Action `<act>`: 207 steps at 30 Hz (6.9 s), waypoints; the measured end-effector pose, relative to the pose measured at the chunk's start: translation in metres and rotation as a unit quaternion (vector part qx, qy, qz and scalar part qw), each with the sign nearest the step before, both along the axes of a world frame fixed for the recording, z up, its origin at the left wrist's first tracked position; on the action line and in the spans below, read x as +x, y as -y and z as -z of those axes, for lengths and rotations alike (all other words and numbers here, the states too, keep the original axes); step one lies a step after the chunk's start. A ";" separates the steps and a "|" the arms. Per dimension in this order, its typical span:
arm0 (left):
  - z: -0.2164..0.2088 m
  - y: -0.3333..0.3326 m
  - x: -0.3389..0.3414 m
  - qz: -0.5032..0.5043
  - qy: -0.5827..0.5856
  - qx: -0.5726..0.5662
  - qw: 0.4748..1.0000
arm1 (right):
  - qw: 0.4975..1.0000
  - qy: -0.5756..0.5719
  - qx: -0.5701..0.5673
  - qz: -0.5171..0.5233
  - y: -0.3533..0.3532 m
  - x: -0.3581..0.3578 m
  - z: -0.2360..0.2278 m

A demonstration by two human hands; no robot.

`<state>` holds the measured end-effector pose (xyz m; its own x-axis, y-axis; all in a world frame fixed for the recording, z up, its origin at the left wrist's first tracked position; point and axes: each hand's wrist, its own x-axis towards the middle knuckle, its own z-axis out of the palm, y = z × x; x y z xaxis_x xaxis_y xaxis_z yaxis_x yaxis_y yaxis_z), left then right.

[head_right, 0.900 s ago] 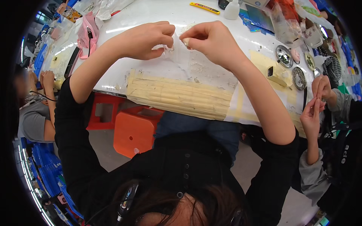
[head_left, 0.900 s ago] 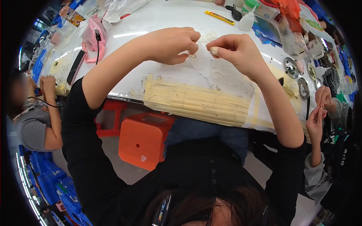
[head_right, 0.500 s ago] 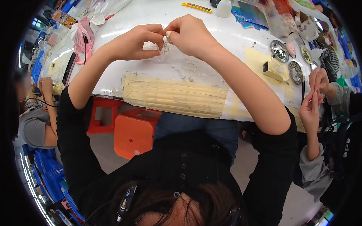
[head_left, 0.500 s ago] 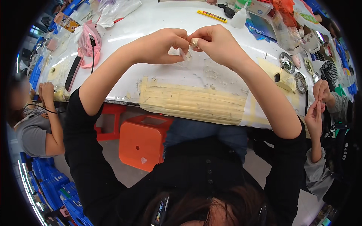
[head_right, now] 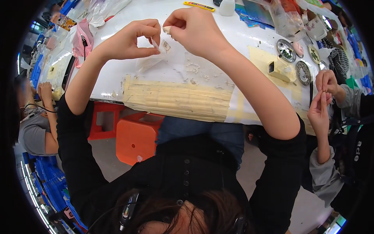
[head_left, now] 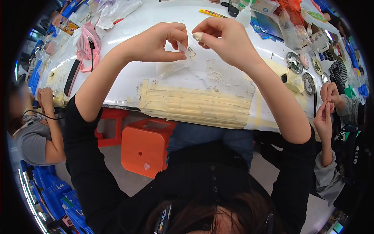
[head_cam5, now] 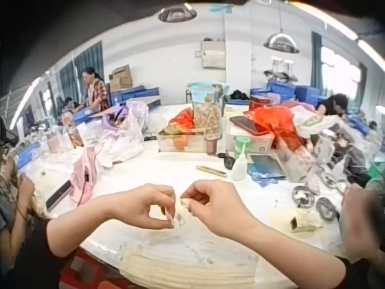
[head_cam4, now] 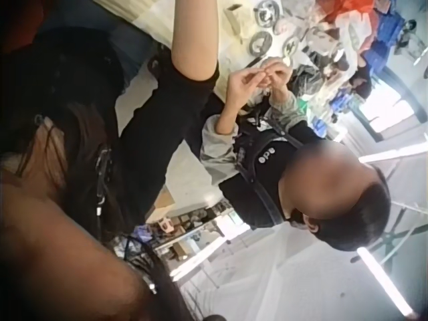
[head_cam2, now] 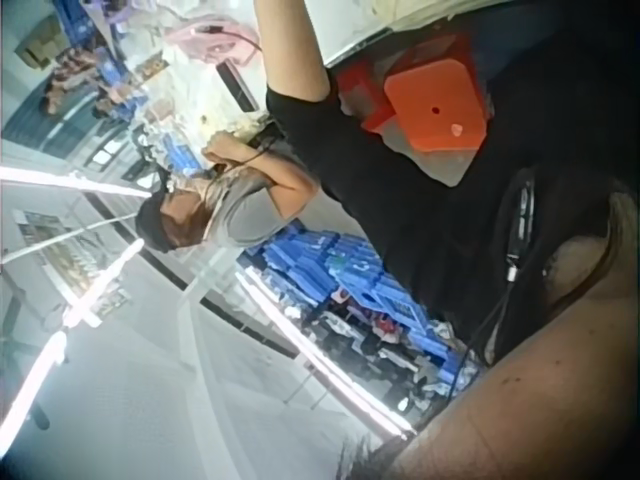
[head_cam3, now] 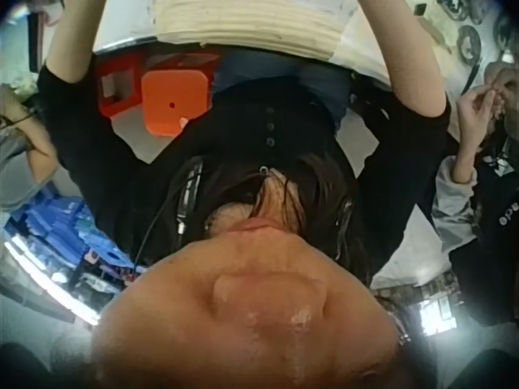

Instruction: Assembling small white plastic components by hand at a workbench.

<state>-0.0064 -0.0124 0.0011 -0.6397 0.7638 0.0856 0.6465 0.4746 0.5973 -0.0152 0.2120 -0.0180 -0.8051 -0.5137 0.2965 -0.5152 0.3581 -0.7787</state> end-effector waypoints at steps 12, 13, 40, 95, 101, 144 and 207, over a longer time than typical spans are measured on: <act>-0.003 0.005 -0.003 0.005 -0.027 -0.012 1.000 | 0.962 -0.127 0.208 -0.126 -0.038 0.041 0.055; -0.003 0.004 -0.003 0.005 -0.026 -0.015 1.000 | 0.957 -0.142 0.217 -0.129 -0.039 0.040 0.056; 0.008 -0.015 0.014 0.018 0.022 -0.020 0.999 | 0.903 -0.289 0.265 -0.176 -0.092 0.052 0.046; 0.016 0.006 0.007 -0.048 -0.069 0.070 0.994 | 0.963 -0.150 0.201 -0.096 -0.074 0.061 0.045; 0.018 0.004 0.012 -0.051 -0.061 0.055 0.995 | 0.929 -0.184 0.246 -0.205 -0.088 0.071 0.047; 0.023 -0.031 0.023 -0.029 -0.057 0.008 0.998 | 0.998 0.046 0.030 -0.003 -0.066 0.033 0.001; 0.018 -0.034 0.026 -0.076 -0.129 0.091 0.985 | 0.997 -0.042 0.063 -0.003 -0.017 0.015 -0.024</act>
